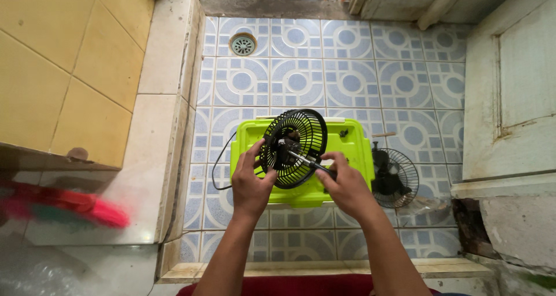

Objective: The person sits on the floor and disassembles a small electric fan resting on a green plastic box. They use a screwdriver to loosen the blade cap and work the front grille and blade assembly off the motor housing by hand.

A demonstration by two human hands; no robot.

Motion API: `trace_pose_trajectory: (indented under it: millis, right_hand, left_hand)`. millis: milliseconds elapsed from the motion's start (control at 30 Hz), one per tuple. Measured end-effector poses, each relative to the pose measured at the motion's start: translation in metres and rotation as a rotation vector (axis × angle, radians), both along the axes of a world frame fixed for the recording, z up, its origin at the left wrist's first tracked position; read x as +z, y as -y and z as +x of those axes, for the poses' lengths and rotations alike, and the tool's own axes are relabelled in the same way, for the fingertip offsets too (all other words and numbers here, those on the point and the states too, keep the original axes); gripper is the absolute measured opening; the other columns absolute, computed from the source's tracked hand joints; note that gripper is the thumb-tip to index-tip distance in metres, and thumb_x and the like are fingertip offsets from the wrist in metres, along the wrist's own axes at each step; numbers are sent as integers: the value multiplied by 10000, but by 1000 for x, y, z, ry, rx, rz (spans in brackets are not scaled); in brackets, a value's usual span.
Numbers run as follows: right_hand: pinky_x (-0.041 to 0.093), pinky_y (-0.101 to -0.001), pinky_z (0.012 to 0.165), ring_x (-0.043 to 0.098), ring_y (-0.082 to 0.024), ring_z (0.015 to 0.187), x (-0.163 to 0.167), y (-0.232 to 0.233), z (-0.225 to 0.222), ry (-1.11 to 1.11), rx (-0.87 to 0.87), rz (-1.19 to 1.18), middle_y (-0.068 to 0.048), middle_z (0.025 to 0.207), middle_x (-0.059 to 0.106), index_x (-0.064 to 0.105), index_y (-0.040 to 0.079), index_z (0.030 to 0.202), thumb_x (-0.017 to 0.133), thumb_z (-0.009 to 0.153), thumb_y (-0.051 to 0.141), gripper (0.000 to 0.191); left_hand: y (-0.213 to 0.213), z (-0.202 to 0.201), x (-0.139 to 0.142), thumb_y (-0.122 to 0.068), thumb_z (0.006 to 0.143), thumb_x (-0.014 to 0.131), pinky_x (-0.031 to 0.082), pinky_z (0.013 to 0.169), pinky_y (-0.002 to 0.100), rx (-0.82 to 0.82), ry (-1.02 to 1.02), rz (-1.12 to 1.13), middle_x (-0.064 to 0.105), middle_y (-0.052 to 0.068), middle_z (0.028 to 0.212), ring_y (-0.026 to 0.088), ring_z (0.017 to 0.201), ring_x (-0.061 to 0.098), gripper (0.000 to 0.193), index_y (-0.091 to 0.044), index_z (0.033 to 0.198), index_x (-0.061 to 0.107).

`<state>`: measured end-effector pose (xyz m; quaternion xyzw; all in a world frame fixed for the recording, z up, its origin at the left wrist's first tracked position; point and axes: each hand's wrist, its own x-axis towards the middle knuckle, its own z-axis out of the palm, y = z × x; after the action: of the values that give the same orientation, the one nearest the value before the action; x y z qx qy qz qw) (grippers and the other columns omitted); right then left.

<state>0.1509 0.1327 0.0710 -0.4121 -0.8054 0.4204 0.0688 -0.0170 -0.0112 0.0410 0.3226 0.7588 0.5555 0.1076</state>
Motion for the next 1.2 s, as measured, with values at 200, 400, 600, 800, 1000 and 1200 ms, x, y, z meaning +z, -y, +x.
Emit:
trace_pose_trajectory:
  millis: [200, 400, 600, 800, 1000, 1200]
  right_hand:
    - [561, -366, 635, 692, -241, 714, 5, 4, 0, -323, 116, 344, -107, 952, 667, 667, 50, 1013, 745, 850, 129, 197]
    - [530, -345, 602, 687, -203, 619, -2, 11, -4, -166, -126, 220, -91, 837, 744, 747, 66, 961, 718, 958, 247, 183]
    - [558, -300, 697, 723, -112, 814, 1, -6, 2, -216, -112, -91, -58, 933, 766, 646, 77, 1071, 725, 924, 252, 242]
    - [567, -328, 711, 734, -215, 827, 6, 0, 2, -254, 100, 447, -123, 947, 746, 692, 52, 1011, 776, 832, 186, 239]
    - [545, -322, 632, 731, -201, 632, 1, 12, -6, 63, -139, 20, -119, 725, 755, 763, 78, 971, 683, 964, 317, 252]
    - [528, -335, 614, 701, -201, 647, -1, 7, -8, 20, -257, -127, -83, 748, 724, 684, 116, 1059, 663, 951, 320, 232]
  left_hand:
    - [1, -1, -2, -25, 763, 738, 615, 810, 358, 4, 18, -4, 689, 107, 1183, 237, 967, 751, 657, -149, 1390, 585]
    - [1, 2, 0, -19, 756, 721, 614, 789, 357, -6, -10, -39, 689, 97, 1140, 235, 980, 752, 666, -161, 1392, 583]
    - [1, 1, 4, -27, 753, 738, 605, 799, 361, -33, -16, -40, 686, 102, 1144, 240, 968, 750, 668, -159, 1390, 586]
    - [0, 1, 4, -38, 769, 734, 622, 782, 350, -14, 55, -12, 686, 100, 1188, 224, 968, 762, 641, -161, 1382, 592]
    - [1, -1, 2, -33, 763, 738, 608, 799, 361, -6, 34, -52, 687, 104, 1173, 236, 959, 760, 661, -156, 1393, 583]
    - [1, 2, 4, -37, 770, 738, 619, 808, 358, -28, 26, -20, 686, 108, 1177, 238, 985, 759, 660, -156, 1400, 581]
